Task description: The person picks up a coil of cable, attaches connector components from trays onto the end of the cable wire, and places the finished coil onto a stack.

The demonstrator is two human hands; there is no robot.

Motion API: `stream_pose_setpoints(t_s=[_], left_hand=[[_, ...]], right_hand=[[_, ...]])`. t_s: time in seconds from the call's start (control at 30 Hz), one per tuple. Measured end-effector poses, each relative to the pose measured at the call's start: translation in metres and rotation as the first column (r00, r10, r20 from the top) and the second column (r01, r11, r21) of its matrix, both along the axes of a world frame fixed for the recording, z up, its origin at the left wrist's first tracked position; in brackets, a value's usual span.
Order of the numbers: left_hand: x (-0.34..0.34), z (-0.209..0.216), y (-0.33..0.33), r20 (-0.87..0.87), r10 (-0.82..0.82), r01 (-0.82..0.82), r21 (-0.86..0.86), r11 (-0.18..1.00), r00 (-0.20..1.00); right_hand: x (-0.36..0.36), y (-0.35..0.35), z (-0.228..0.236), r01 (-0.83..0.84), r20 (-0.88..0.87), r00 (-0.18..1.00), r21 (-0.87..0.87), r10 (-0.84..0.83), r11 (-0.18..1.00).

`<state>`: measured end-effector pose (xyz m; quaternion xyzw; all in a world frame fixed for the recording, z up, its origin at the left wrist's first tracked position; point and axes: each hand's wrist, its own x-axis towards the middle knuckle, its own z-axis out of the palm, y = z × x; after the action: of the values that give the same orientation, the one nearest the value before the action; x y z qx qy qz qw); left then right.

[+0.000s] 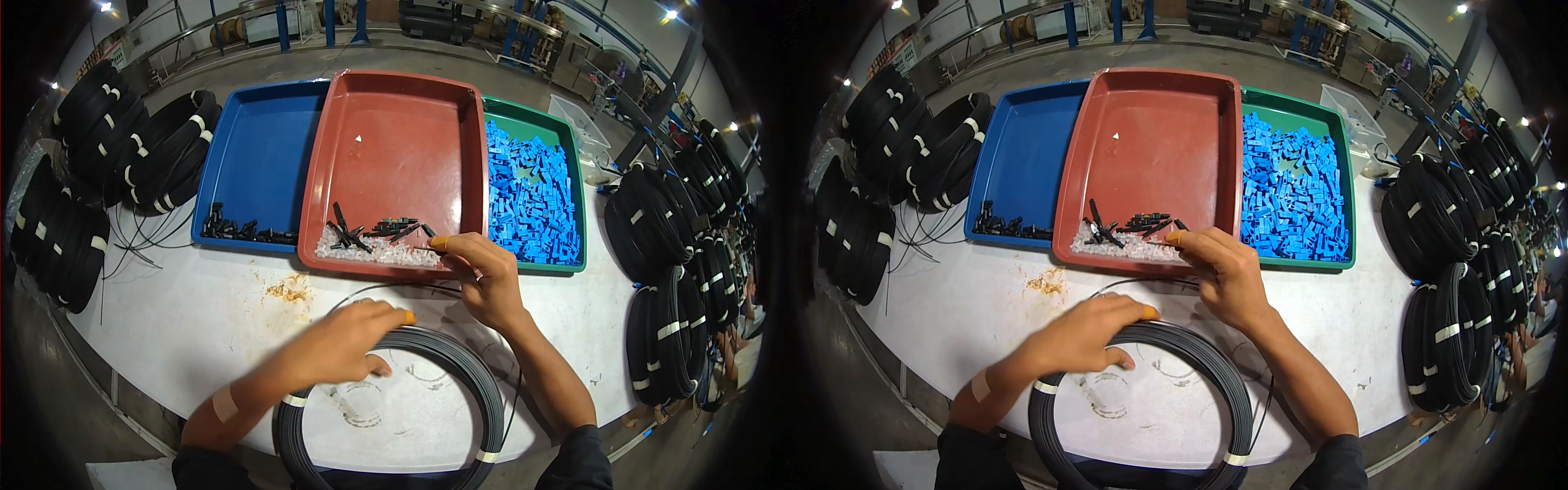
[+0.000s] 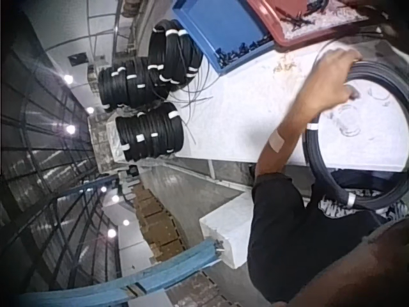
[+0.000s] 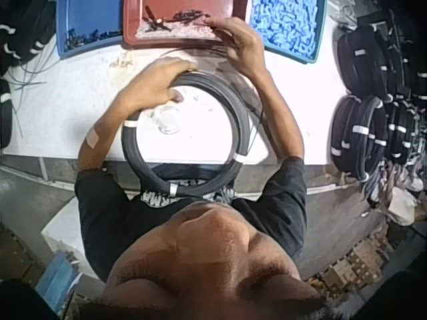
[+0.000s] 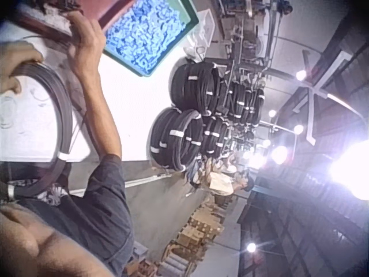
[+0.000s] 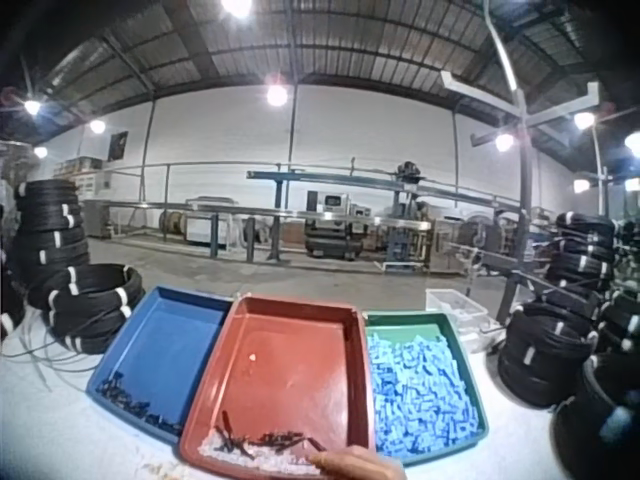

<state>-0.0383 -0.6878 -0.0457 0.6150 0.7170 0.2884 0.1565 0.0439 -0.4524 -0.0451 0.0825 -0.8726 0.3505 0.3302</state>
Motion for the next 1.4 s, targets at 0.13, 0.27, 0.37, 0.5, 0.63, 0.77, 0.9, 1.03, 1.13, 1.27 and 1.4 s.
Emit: stream_pose_setpoints(t_s=[0.13, 0.27, 0.37, 0.5, 0.63, 0.77, 0.9, 1.03, 1.13, 1.27, 1.4], left_hand=[[0.001, -0.01, 0.006, 0.207, -0.048, 0.06, -0.05, 0.997, 0.977], [0.003, -0.018, 0.02, 0.115, -0.265, 0.261, 0.052, 0.964, 0.957], [0.009, -0.022, 0.032, 0.048, -0.331, 0.324, 0.112, 0.939, 0.943], [0.011, -0.022, 0.03, -0.199, -0.301, 0.339, 0.195, 0.92, 0.933], [0.016, -0.021, 0.022, -0.538, -0.063, 0.289, 0.347, 0.892, 0.841], [-0.001, 0.003, 0.021, -0.458, 0.203, 0.191, 0.676, 0.712, 0.865], [-0.022, 0.003, 0.026, -0.296, 0.298, -0.035, 0.652, 0.757, 0.908], [-0.01, -0.016, 0.01, -0.098, 0.221, -0.144, 0.503, 0.852, 0.97], [-0.009, -0.026, 0.016, -0.094, 0.25, -0.164, 0.531, 0.831, 0.964], [-0.016, -0.028, 0.02, 0.061, 0.35, -0.324, 0.551, 0.769, 0.935], [-0.033, -0.02, 0.015, -0.054, 0.193, -0.123, 0.599, 0.791, 0.98]], right_hand=[[-0.002, -0.006, 0.004, 0.002, 0.123, 0.992, -0.186, 0.021, 0.983], [0.003, -0.031, -0.006, -0.001, 0.329, 0.932, -0.427, 0.156, 0.904], [0.007, -0.041, -0.013, -0.063, 0.358, 0.913, -0.356, 0.199, 0.932], [0.01, -0.043, 0.006, 0.007, 0.52, 0.836, -0.33, 0.175, 0.944], [0.012, -0.043, 0.003, 0.036, 0.425, 0.899, -0.301, 0.101, 0.953], [0.017, -0.037, -0.007, 0.028, 0.377, 0.924, -0.218, 0.058, 0.976], [0.018, -0.025, -0.02, -0.077, 0.157, 0.985, 0.007, 0.075, 0.997], [0.02, -0.023, -0.023, -0.13, 0.142, 0.984, 0.144, 0.109, 0.981], [0.021, -0.022, -0.028, -0.122, 0.139, 0.985, 0.175, 0.098, 0.977], [0.02, -0.023, -0.03, -0.059, 0.132, 0.991, 0.2, 0.032, 0.978], [0.018, -0.02, -0.032, -0.099, 0.064, 0.994, 0.257, 0.086, 0.961]])
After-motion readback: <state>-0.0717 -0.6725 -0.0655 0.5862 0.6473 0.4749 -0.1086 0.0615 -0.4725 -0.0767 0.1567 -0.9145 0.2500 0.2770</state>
